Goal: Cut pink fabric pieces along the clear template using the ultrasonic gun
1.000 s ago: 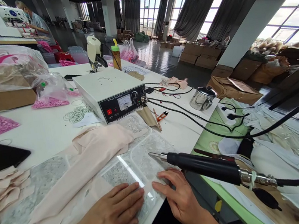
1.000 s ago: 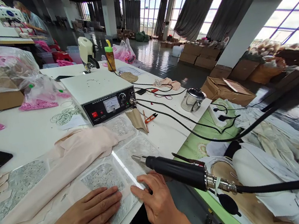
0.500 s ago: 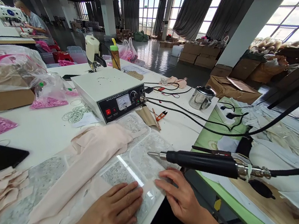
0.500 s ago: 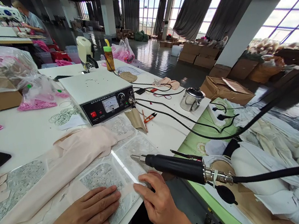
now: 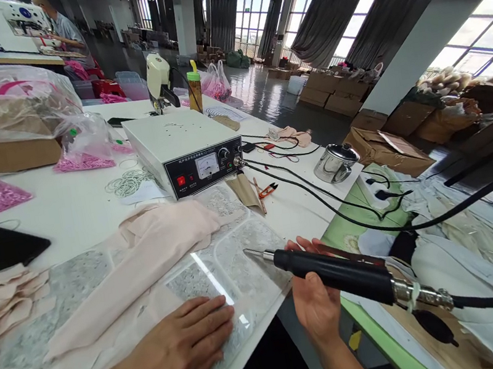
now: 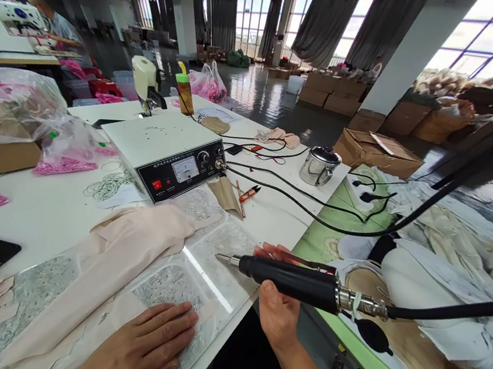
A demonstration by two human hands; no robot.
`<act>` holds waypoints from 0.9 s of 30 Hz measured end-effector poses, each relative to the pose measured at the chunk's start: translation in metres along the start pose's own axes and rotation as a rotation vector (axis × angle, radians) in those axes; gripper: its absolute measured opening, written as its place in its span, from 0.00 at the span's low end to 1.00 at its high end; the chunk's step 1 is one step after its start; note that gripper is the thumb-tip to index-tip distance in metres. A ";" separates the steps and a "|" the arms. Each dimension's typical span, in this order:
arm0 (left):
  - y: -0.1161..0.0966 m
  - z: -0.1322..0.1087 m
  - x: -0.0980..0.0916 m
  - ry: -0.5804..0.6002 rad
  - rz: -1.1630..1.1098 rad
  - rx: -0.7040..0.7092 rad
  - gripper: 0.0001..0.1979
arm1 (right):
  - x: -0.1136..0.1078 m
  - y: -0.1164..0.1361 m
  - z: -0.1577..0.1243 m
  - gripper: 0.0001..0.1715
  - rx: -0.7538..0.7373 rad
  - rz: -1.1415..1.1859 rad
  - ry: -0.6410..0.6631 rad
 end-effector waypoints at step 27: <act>-0.002 0.006 -0.006 -0.052 -0.053 -0.040 0.17 | 0.041 0.061 0.029 0.11 0.044 0.143 0.302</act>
Point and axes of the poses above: each hand's wrist, its own z-axis towards the middle knuckle, its own x-axis out of the palm, y = z × x, the point moved 6 cm from there along z, towards the middle knuckle, and after that the axes turned 4 degrees about z, right-handed, at the moved point
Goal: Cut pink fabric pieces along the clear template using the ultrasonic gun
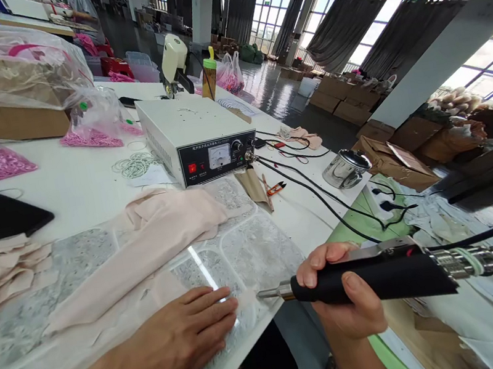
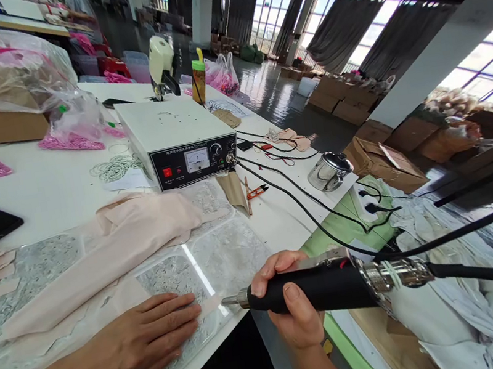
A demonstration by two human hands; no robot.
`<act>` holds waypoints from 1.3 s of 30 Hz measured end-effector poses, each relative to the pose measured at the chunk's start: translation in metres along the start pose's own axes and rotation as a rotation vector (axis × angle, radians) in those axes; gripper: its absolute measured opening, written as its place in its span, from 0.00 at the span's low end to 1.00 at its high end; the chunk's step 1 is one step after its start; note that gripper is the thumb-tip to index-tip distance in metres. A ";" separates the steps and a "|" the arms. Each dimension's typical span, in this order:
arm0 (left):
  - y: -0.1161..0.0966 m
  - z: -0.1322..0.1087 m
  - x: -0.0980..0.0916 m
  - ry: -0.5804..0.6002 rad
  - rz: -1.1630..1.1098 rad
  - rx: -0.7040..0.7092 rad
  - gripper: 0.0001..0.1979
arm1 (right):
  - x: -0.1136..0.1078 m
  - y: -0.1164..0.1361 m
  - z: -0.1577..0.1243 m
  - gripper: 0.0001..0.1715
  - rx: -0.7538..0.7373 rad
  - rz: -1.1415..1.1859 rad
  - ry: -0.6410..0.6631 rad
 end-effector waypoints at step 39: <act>0.001 -0.005 0.009 0.014 -0.052 -0.020 0.17 | 0.008 -0.004 0.005 0.07 0.037 0.138 -0.058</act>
Point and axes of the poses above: each hand's wrist, its own z-axis towards the middle knuckle, its own x-axis out of the palm, y = z × x, the point moved 6 cm from there along z, towards the middle knuckle, and after that the axes turned 4 degrees about z, right-handed, at the moved point
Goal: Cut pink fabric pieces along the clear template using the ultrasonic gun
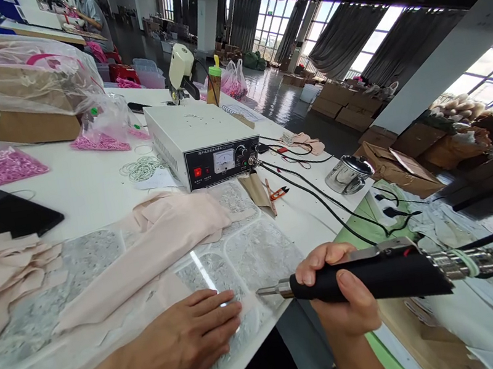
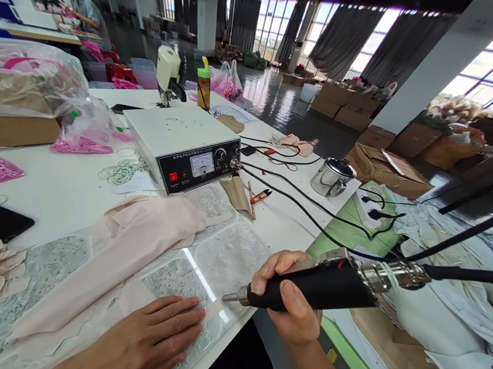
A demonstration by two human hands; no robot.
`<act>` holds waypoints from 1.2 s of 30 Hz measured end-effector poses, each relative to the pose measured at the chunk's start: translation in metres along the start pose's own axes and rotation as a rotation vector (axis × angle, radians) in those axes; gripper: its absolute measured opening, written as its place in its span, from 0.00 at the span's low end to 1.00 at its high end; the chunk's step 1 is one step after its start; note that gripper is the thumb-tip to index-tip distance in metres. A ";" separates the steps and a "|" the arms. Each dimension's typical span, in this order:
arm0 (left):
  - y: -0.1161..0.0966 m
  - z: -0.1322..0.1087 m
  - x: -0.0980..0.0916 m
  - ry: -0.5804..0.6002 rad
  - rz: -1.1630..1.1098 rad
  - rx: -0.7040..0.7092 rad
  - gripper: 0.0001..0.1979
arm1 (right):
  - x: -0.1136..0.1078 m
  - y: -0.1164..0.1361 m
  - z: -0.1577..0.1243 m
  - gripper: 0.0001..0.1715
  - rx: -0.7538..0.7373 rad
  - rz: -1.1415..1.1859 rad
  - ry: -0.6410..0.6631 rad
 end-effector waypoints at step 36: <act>-0.001 0.004 -0.008 -0.032 -0.004 0.017 0.16 | 0.024 -0.010 -0.010 0.08 0.062 0.024 0.144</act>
Point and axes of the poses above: each hand's wrist, its own z-axis towards the middle knuckle, its own x-axis out of the palm, y = z × x, the point moved 6 cm from there along z, towards the middle knuckle, and after that the axes turned 4 degrees about z, right-handed, at the moved point
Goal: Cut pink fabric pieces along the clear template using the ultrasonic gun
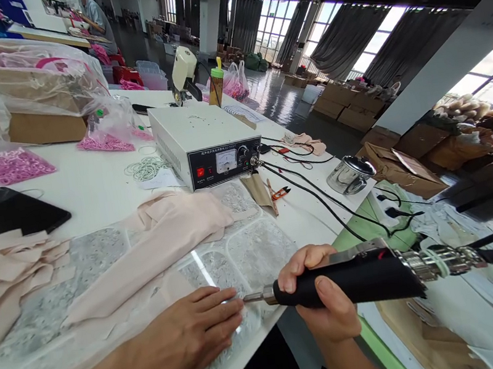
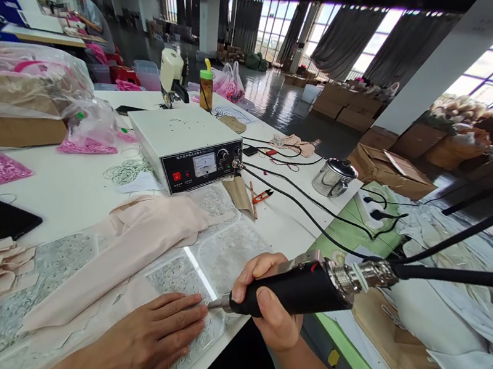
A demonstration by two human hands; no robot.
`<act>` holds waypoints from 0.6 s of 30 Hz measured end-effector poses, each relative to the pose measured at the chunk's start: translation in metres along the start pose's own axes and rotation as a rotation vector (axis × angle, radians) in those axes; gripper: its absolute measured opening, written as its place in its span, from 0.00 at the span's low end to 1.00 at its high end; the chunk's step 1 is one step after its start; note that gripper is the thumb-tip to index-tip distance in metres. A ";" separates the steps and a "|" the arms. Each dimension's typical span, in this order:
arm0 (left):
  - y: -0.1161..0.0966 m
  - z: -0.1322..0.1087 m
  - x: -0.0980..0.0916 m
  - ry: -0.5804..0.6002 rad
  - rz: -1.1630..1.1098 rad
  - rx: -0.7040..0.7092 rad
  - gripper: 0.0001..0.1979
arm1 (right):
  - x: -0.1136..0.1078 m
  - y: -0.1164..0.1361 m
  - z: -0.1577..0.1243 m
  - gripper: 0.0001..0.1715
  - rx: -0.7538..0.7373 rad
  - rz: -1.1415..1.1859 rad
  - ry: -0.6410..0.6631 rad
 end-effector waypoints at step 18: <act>0.001 -0.002 0.004 0.029 -0.051 -0.007 0.16 | -0.005 0.007 -0.010 0.08 0.048 -0.005 0.028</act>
Point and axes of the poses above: each hand's wrist, its own z-axis towards the middle knuckle, its own x-axis out of the palm, y = z × x, the point moved 6 cm from there along z, towards the middle knuckle, and after that the axes turned 4 degrees about z, right-handed, at the moved point
